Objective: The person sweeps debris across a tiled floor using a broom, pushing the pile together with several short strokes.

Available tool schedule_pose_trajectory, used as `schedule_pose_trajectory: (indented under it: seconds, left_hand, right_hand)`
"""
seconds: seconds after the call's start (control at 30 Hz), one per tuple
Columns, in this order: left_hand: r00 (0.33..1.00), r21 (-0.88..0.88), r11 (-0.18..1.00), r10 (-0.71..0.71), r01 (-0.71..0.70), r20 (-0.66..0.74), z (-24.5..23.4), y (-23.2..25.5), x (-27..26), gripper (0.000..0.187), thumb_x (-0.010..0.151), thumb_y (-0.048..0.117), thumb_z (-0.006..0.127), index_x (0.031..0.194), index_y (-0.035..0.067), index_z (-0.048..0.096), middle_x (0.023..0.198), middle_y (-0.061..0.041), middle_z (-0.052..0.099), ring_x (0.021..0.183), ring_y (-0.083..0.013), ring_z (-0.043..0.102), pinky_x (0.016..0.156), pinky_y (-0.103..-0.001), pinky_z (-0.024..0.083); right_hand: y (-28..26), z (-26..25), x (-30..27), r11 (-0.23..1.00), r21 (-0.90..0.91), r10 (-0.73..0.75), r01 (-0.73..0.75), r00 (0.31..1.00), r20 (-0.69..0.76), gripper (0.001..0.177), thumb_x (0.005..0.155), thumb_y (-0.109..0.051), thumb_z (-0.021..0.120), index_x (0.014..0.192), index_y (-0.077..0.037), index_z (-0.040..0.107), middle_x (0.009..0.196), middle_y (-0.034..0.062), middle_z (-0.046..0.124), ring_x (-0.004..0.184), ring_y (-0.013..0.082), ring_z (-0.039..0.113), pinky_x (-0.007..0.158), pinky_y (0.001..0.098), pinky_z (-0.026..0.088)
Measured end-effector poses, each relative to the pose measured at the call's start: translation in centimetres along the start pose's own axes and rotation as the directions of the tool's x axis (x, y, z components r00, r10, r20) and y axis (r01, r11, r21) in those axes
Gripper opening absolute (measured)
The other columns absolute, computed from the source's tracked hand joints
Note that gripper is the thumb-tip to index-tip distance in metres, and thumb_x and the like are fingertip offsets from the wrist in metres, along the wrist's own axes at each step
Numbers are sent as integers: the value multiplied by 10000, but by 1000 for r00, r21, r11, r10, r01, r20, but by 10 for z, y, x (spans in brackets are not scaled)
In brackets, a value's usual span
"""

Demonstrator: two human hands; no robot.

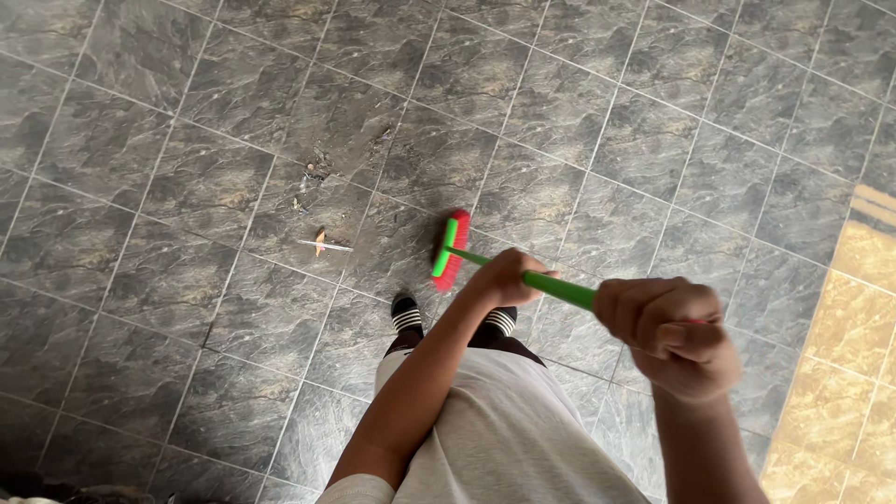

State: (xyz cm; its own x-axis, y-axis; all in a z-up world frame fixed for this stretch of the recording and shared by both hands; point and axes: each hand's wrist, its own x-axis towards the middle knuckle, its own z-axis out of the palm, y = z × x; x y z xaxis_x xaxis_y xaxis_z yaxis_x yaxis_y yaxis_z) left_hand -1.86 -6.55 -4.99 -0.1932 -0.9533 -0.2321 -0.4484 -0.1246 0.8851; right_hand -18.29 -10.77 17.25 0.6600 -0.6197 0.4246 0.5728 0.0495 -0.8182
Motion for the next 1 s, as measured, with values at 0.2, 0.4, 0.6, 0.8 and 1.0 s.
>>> schedule_pose_trajectory:
  seconds: [0.2, 0.4, 0.6, 0.8, 1.0]
  left_hand:
    - [976, 34, 999, 9, -2, -217, -26, -7, -26, 390, 966, 350, 614, 733, 67, 747, 648, -165, 680, 544, -322, 633, 606, -435, 510]
    - [969, 132, 984, -86, 119, -233, -43, -19, -41, 453, 990, 389, 574, 690, 96, 746, 587, -135, 673, 486, -275, 615, 571, -423, 501]
    - [973, 209, 977, 0, 49, -230, -40, 2, -46, 601, 1063, 405, 524, 570, 95, 676, 413, -57, 524, 333, -163, 428, 459, -353, 436]
    - [990, 39, 991, 132, -130, -59, -20, 63, -34, 428, 1055, 360, 439, 799, 125, 688, 452, 25, 513, 300, -77, 384, 313, -277, 375]
    - [976, -31, 977, 211, -209, 49, 14, 76, 8, 483, 1048, 401, 473, 736, 110, 700, 504, -7, 596, 366, -90, 469, 390, -272, 429]
  right_hand:
    - [13, 1, 3, 989, 32, 140, -144, 984, 105, 329, 844, -235, 483, 558, -98, 395, 524, 68, 424, 519, 198, 340, 596, 382, 350]
    - [30, 2, -1, 989, 81, 114, -122, 989, 94, 374, 882, -208, 449, 534, -107, 359, 508, 43, 390, 509, 197, 342, 596, 388, 360]
    - [4, 10, -7, 995, 38, -93, 89, 988, 124, 379, 1090, -308, 301, 806, -137, 485, 592, -4, 304, 506, 158, 352, 549, 381, 384]
    - [-83, 17, 0, 998, -42, -39, 46, 985, 170, 291, 1061, -254, 345, 833, -141, 485, 606, -22, 294, 471, 152, 310, 509, 384, 361]
    - [-75, 35, 8, 939, -344, 26, 30, 987, 158, 246, 897, -175, 547, 697, -95, 428, 520, -2, 316, 429, 131, 316, 495, 358, 322]
